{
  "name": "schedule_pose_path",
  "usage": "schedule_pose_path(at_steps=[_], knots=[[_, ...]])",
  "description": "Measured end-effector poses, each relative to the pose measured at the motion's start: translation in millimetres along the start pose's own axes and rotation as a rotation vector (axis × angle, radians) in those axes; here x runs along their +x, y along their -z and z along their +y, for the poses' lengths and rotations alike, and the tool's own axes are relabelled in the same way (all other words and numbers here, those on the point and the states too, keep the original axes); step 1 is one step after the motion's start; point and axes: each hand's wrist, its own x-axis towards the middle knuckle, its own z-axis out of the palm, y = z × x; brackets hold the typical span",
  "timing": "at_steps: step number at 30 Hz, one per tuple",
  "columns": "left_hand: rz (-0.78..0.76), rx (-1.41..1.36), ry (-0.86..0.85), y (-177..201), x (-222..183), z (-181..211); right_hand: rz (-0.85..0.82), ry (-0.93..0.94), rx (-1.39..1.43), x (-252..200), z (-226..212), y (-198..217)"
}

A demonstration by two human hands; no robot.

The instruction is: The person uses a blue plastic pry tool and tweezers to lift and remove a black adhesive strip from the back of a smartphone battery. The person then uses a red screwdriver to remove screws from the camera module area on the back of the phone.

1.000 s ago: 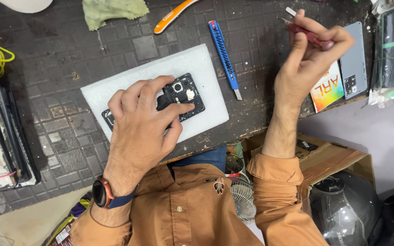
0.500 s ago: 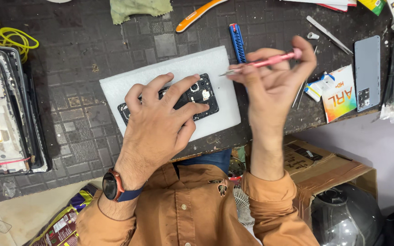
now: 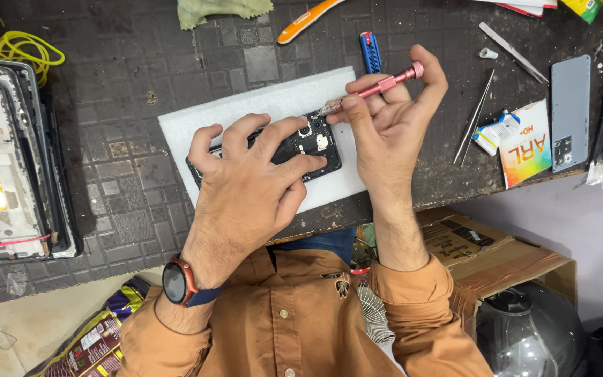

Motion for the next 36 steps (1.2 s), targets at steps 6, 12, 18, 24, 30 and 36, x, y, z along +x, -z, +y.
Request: schedule_pose_path(at_steps=[6, 12, 18, 24, 30, 36], knots=[[-0.006, -0.022, 0.02, -0.2, -0.4, -0.7, -0.012, -0.021, -0.009, 1.3, 1.4, 0.8], [-0.006, -0.048, 0.022, -0.4, 0.6, -1.7, -0.024, -0.013, -0.016, 1.5, 2.3, 1.5], [-0.012, -0.059, 0.021, 0.3, 0.9, -2.4, -0.038, 0.007, -0.055, 1.0, 3.7, 2.3], [-0.007, -0.065, 0.022, 0.8, 1.1, -1.4, -0.044, 0.023, -0.08, 0.4, 4.0, 2.3], [-0.006, -0.056, 0.025, 1.3, 1.1, -0.6, -0.02, 0.051, -0.066, -3.9, 0.2, -2.9], [0.003, -0.049, 0.012, 1.2, 1.2, -0.8, -0.038, 0.242, -0.293, -10.7, -10.7, -13.2]])
